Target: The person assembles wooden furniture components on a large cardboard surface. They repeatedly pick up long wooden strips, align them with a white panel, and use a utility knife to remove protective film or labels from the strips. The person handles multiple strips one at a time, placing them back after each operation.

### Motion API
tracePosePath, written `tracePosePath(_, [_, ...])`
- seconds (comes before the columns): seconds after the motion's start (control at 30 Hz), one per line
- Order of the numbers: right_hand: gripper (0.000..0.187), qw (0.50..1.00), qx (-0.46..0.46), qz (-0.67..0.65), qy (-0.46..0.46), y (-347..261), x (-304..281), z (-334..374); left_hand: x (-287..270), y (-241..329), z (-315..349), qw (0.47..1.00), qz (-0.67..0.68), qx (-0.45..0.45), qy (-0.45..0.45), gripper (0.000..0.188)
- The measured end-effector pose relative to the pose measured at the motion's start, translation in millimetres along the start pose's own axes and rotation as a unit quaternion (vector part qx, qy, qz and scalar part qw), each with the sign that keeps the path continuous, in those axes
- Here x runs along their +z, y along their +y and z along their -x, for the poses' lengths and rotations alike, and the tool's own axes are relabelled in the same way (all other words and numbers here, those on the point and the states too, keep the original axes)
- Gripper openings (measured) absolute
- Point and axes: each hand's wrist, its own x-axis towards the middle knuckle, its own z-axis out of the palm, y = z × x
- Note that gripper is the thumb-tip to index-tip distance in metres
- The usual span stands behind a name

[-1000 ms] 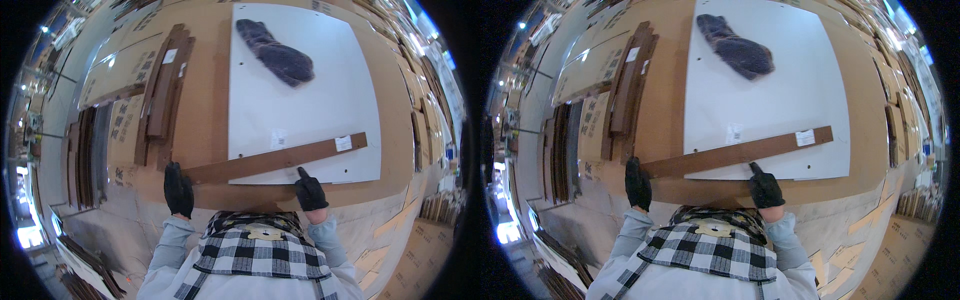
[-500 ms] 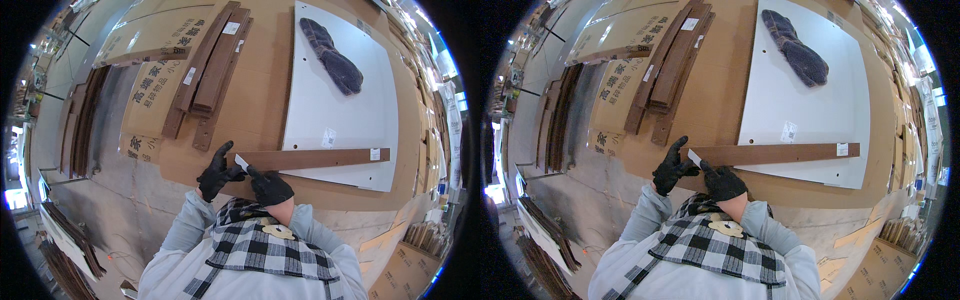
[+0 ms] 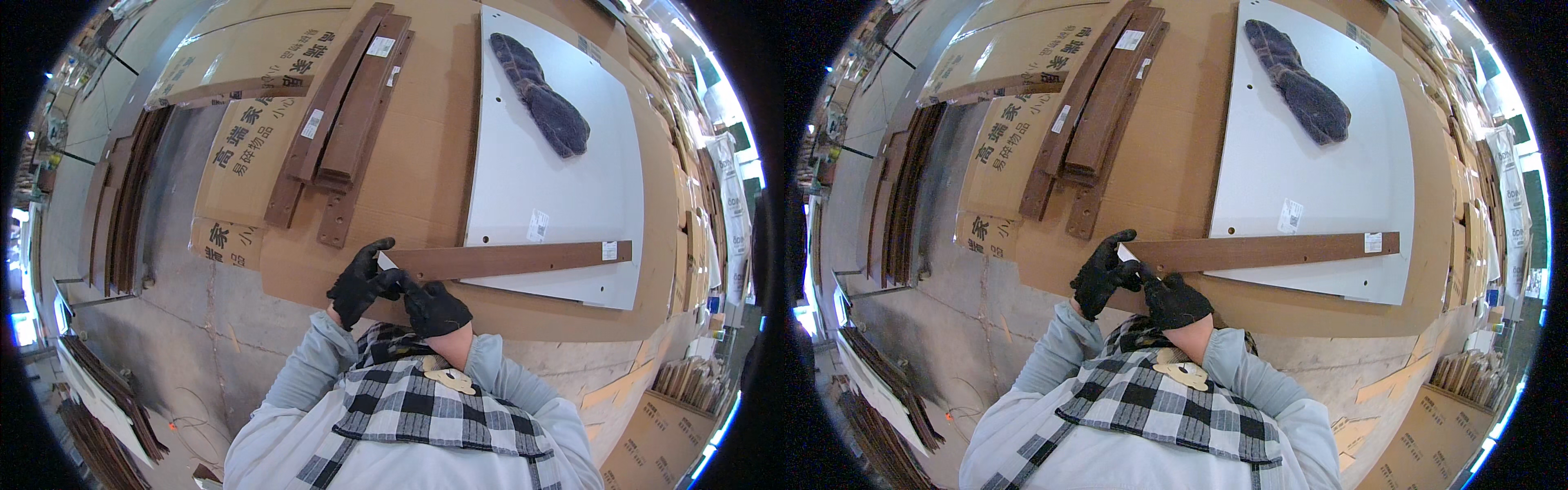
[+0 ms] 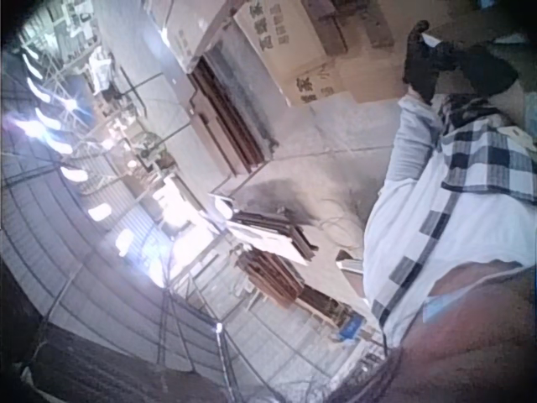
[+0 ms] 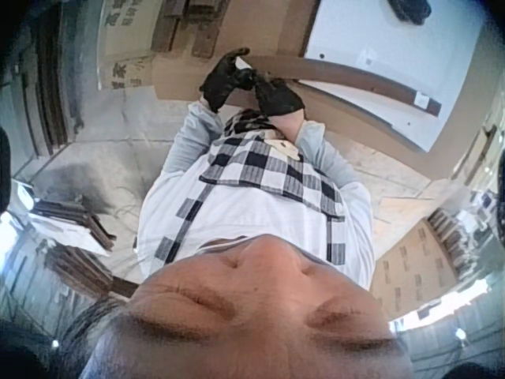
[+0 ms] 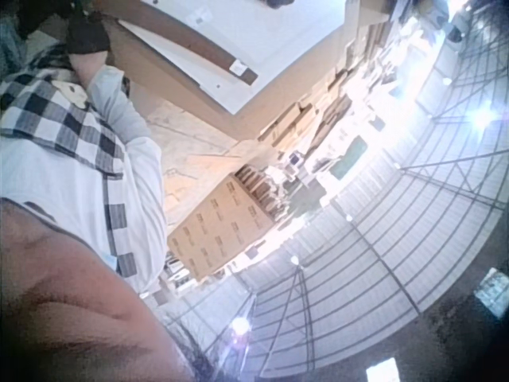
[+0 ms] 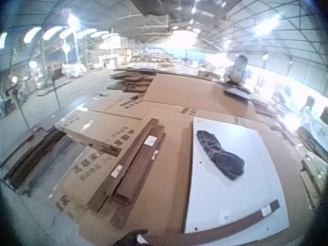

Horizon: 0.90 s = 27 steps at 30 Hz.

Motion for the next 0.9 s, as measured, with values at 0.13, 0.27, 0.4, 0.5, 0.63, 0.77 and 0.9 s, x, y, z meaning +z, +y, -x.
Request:
tracePosePath(0.13, [0.057, 1.000, -0.022, 0.003, -0.007, 4, -1, -4, -6, -2, 2, 0.996, 0.072, 0.000, -0.044, 0.061])
tracePosePath(0.27, [0.059, 0.999, -0.015, 0.005, -0.032, 2, -5, -5, -9, 2, 6, 0.997, 0.032, 0.005, -0.069, 0.061])
tracePosePath(0.4, [0.061, 0.997, -0.044, -0.029, 0.049, 4, 6, -5, -11, -7, 4, 0.996, 0.044, 0.035, -0.063, 0.058])
tracePosePath(0.5, [0.060, 0.994, -0.053, -0.057, 0.077, 1, 7, -6, -11, -13, 2, 0.996, 0.058, 0.050, -0.053, 0.054])
tracePosePath(0.63, [0.057, 0.997, -0.020, -0.045, 0.067, -2, 8, -3, -9, -13, 1, 0.996, 0.060, 0.046, -0.045, 0.051])
tracePosePath(0.77, [0.053, 0.998, 0.027, -0.037, 0.044, -4, 5, 2, -3, -17, -3, 0.997, 0.069, 0.031, 0.007, 0.050])
tracePosePath(0.9, [0.050, 0.997, 0.027, -0.022, 0.066, 3, -4, 10, 12, -5, -2, 0.996, 0.057, -0.005, 0.070, 0.048])
